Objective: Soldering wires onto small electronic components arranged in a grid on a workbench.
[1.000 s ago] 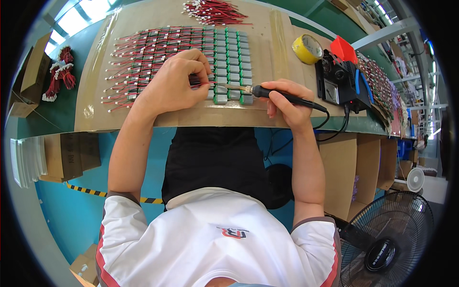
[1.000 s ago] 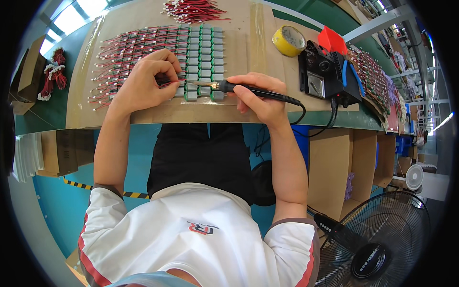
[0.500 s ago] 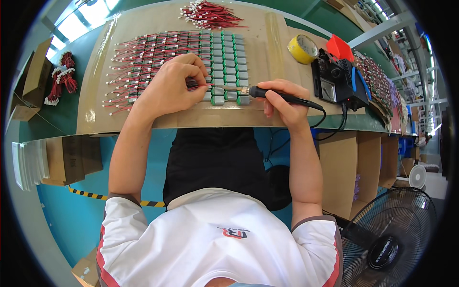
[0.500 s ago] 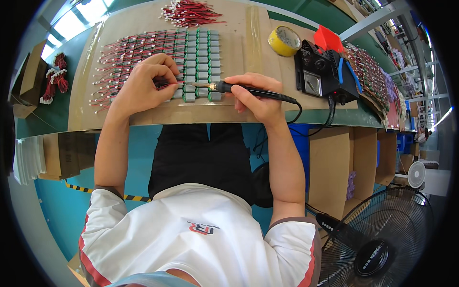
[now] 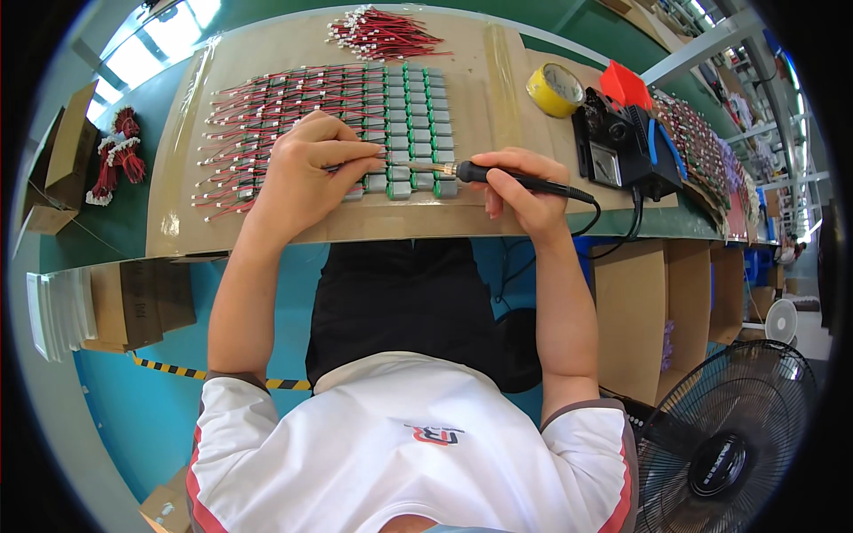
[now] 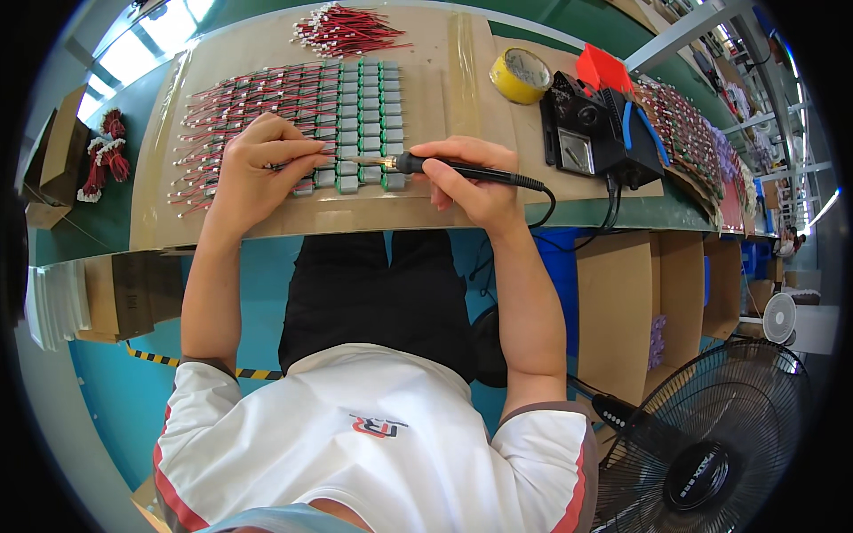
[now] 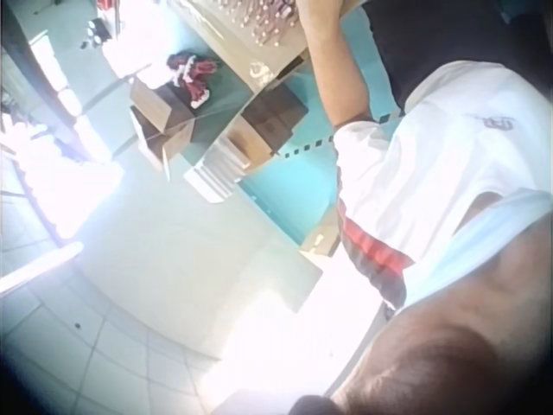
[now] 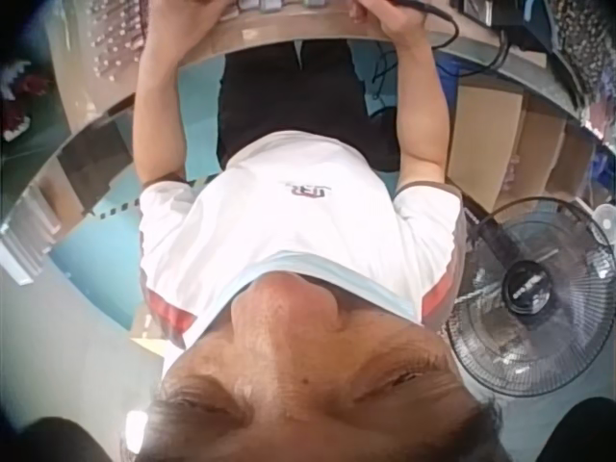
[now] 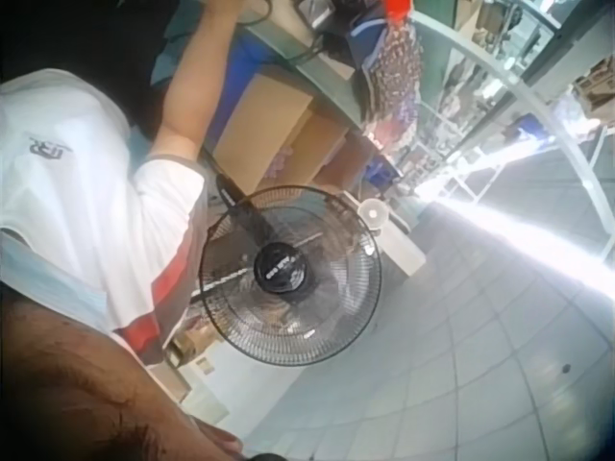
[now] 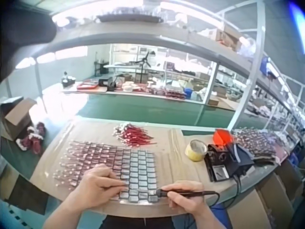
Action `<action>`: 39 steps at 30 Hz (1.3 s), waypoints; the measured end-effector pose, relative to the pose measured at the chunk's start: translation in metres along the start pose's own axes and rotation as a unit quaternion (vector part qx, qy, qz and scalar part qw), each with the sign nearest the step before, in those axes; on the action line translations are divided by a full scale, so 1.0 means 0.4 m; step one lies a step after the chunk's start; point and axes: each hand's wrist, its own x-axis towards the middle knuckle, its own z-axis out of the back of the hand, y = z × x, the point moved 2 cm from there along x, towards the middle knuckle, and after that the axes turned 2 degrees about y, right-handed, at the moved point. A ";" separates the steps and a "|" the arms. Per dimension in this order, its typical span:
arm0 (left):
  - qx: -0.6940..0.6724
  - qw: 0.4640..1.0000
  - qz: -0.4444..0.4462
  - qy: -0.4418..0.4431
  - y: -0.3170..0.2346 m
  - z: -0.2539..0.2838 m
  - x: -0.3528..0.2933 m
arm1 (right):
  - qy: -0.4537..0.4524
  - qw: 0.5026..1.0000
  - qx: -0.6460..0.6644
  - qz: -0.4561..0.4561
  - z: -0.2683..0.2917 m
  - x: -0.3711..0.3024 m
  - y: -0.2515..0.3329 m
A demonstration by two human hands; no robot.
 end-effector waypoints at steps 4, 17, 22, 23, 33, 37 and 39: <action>-0.033 0.999 -0.011 -0.021 0.002 0.003 0.003 | -0.003 1.000 -0.003 0.000 -0.002 0.001 0.003; -0.006 0.997 -0.054 0.053 -0.006 0.006 -0.003 | 0.030 0.999 -0.028 0.000 -0.003 0.004 0.012; 0.006 0.997 -0.057 0.048 -0.010 -0.001 -0.001 | 0.042 0.998 -0.037 0.003 -0.004 0.005 0.013; 0.006 0.997 -0.057 0.048 -0.010 -0.001 -0.002 | 0.043 0.998 -0.037 0.002 -0.004 0.006 0.013; 0.017 0.997 -0.058 0.055 -0.008 -0.003 -0.002 | 0.043 0.998 -0.043 -0.003 -0.008 0.007 0.017; 0.020 0.996 -0.059 0.059 -0.009 -0.004 -0.002 | 0.045 0.998 -0.050 0.002 -0.008 0.008 0.018; 0.020 0.996 -0.060 0.058 -0.009 -0.005 -0.002 | 0.049 0.997 -0.053 0.006 -0.005 0.008 0.016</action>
